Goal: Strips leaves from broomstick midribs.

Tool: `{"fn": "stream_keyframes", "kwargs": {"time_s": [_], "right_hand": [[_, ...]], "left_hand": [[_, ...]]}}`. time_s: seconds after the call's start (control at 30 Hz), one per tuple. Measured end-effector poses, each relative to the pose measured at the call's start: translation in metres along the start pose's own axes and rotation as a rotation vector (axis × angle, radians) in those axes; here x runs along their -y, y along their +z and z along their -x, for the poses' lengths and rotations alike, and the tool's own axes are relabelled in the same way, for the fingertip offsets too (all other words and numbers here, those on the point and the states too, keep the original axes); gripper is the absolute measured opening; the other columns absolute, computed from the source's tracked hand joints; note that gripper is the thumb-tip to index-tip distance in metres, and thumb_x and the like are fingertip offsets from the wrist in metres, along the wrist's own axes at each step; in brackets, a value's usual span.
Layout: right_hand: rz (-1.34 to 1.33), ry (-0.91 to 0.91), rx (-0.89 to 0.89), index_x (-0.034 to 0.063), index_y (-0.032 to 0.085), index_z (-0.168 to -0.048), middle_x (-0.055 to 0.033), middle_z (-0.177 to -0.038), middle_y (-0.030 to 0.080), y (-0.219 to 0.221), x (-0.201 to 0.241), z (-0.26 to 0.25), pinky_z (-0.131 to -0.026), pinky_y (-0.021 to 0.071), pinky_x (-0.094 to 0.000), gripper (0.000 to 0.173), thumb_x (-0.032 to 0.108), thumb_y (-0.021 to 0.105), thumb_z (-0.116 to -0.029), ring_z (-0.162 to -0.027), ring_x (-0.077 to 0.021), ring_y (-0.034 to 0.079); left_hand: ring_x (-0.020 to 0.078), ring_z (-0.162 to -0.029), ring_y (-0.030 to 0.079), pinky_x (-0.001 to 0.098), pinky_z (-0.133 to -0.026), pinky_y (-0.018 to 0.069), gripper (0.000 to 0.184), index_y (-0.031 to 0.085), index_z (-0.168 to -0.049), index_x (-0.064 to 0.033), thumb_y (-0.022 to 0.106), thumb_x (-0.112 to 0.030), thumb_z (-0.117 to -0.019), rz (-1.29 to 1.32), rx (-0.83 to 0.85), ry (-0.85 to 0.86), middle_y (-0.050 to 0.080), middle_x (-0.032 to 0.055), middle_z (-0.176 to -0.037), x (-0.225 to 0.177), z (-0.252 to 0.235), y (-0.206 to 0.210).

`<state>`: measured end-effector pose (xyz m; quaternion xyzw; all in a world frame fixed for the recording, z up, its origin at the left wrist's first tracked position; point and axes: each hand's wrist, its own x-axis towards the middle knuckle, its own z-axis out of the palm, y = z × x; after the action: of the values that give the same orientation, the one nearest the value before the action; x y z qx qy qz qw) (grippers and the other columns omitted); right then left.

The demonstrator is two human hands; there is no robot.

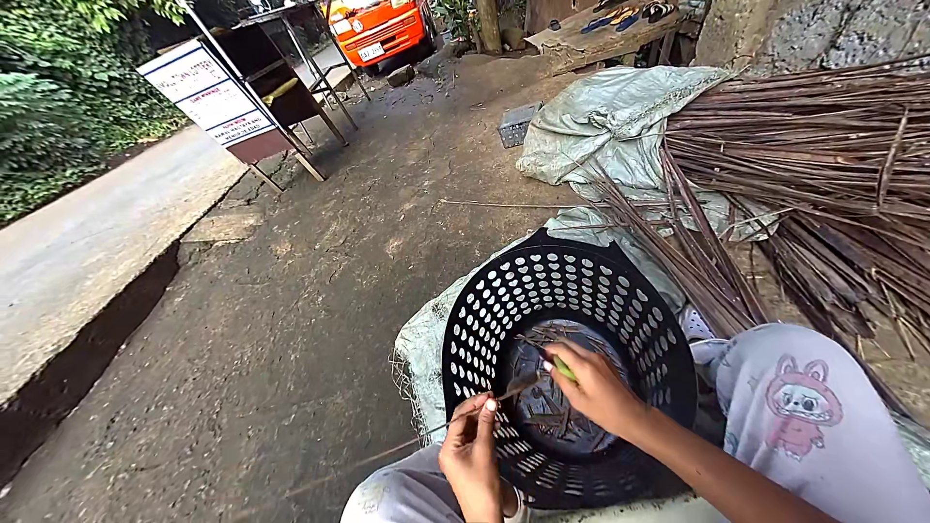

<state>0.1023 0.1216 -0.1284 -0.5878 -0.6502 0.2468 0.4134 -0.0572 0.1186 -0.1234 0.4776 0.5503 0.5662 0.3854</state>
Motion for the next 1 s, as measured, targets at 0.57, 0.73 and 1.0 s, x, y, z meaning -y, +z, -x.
{"fn": "stream_keyframes", "kwargs": {"time_s": [0.57, 0.73, 1.0], "right_hand": [[0.126, 0.014, 0.297, -0.0143, 0.063, -0.107, -0.0294, -0.081, 0.068, 0.011, 0.041, 0.013, -0.067, 0.0569, -0.0534, 0.019, 0.0, 0.053, -0.0991, -0.075, -0.0466, 0.071], [0.195, 0.253, 0.445, -0.0158, 0.057, -0.122, -0.0337, -0.099, 0.068, 0.008, 0.049, -0.001, -0.082, 0.0547, -0.0555, 0.026, -0.001, 0.046, -0.1032, -0.095, -0.05, 0.07], [-0.041, 0.65, 0.491, -0.015, 0.042, -0.141, -0.0358, -0.122, 0.06, 0.014, 0.021, -0.031, -0.103, 0.0437, -0.0503, 0.039, 0.007, 0.036, -0.1098, -0.12, -0.0444, 0.059]], "left_hand": [[-0.0117, -0.1, 0.062, 0.007, -0.093, 0.0466, 0.009, 0.068, -0.086, 0.0033, 0.064, -0.001, -0.0926, -0.148, 0.088, 0.763, 0.069, -0.002, -0.093, 0.019, -0.001, 0.001], [-0.009, -0.097, 0.064, 0.0083, -0.095, 0.0469, 0.011, 0.067, -0.083, 0.0033, 0.063, -0.002, -0.0923, -0.241, 0.077, 0.838, 0.063, 0.0029, -0.086, 0.018, -0.001, 0.002], [-0.0021, -0.095, 0.068, 0.0086, -0.094, 0.0463, 0.012, 0.065, -0.078, 0.0091, 0.062, 0.004, -0.0882, -0.303, 0.115, 0.827, 0.065, 0.0114, -0.08, 0.02, 0.005, 0.009]]}}
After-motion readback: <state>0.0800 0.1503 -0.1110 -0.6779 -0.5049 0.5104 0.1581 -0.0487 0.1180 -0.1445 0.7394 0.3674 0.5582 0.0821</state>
